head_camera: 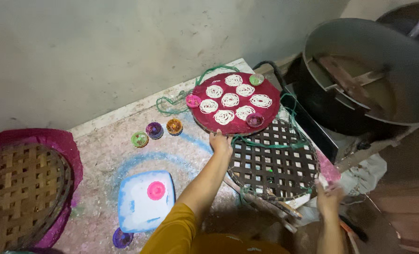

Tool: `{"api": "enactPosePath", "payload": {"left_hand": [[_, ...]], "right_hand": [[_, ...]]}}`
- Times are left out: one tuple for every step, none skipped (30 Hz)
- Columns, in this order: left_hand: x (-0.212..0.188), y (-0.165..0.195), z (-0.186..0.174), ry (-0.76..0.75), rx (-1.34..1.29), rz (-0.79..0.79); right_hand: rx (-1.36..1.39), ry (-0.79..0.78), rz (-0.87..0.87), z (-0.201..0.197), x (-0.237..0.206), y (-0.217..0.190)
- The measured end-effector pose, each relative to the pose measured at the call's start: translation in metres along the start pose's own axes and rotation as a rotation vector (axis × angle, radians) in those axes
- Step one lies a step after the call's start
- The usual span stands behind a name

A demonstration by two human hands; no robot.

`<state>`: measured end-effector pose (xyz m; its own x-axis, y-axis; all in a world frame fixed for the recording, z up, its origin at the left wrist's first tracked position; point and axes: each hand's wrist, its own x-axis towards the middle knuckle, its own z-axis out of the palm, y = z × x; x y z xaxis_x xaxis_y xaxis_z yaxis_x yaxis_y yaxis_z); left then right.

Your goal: The person presses dough through a handheld extruder tool over a basin of dough, squeezing out strands into round nests, then places each finished nest onto round pink trays alongside others. They occasionally reposition trays and reload dough into the tool by hand.

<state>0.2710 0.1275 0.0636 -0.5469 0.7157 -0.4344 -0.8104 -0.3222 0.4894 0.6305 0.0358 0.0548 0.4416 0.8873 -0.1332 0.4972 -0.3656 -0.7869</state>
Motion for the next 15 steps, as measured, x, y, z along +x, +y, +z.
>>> {"api": "enactPosePath", "payload": {"left_hand": [[-0.003,0.000,0.002,0.021,0.021,0.000],[-0.006,0.001,0.005,0.043,0.041,-0.001],[-0.009,0.001,0.007,0.055,0.042,-0.009],[-0.011,0.002,0.010,0.067,0.041,-0.013],[-0.014,0.003,0.013,0.079,0.041,-0.015],[-0.017,0.005,0.015,0.073,0.028,-0.005],[-0.020,0.006,0.018,0.068,0.017,0.001],[-0.022,0.008,0.020,0.062,0.008,0.007],[-0.026,0.010,0.022,0.070,0.006,0.002],[-0.028,0.012,0.023,0.077,0.004,-0.005],[-0.032,0.013,0.024,0.082,-0.001,-0.011],[-0.035,0.015,0.024,0.079,0.000,-0.015],[-0.038,0.017,0.024,0.075,0.001,-0.021],[-0.042,0.018,0.024,0.071,0.003,-0.027],[-0.045,0.019,0.023,0.104,0.046,-0.022]], "right_hand": [[0.153,-0.144,0.056,0.002,-0.007,0.006],[0.360,-0.236,0.070,0.004,-0.011,0.009],[0.566,-0.329,0.080,0.004,-0.016,0.005],[0.772,-0.424,0.088,0.001,-0.016,0.003],[0.723,-0.327,0.122,-0.004,-0.013,0.002],[0.674,-0.232,0.157,-0.013,-0.008,0.000],[0.623,-0.135,0.195,-0.026,-0.005,-0.003],[0.765,-0.220,0.079,-0.044,-0.001,-0.006],[0.908,-0.307,-0.040,-0.065,0.000,-0.008],[0.923,-0.298,-0.126,-0.084,-0.003,-0.007],[0.937,-0.291,-0.215,-0.104,-0.007,-0.006],[0.992,-0.321,-0.238,-0.125,-0.015,-0.005],[1.047,-0.348,-0.260,-0.148,-0.024,-0.001],[1.082,-0.360,-0.280,-0.168,-0.034,0.003],[1.098,-0.341,-0.310,-0.186,-0.041,0.006]]}}
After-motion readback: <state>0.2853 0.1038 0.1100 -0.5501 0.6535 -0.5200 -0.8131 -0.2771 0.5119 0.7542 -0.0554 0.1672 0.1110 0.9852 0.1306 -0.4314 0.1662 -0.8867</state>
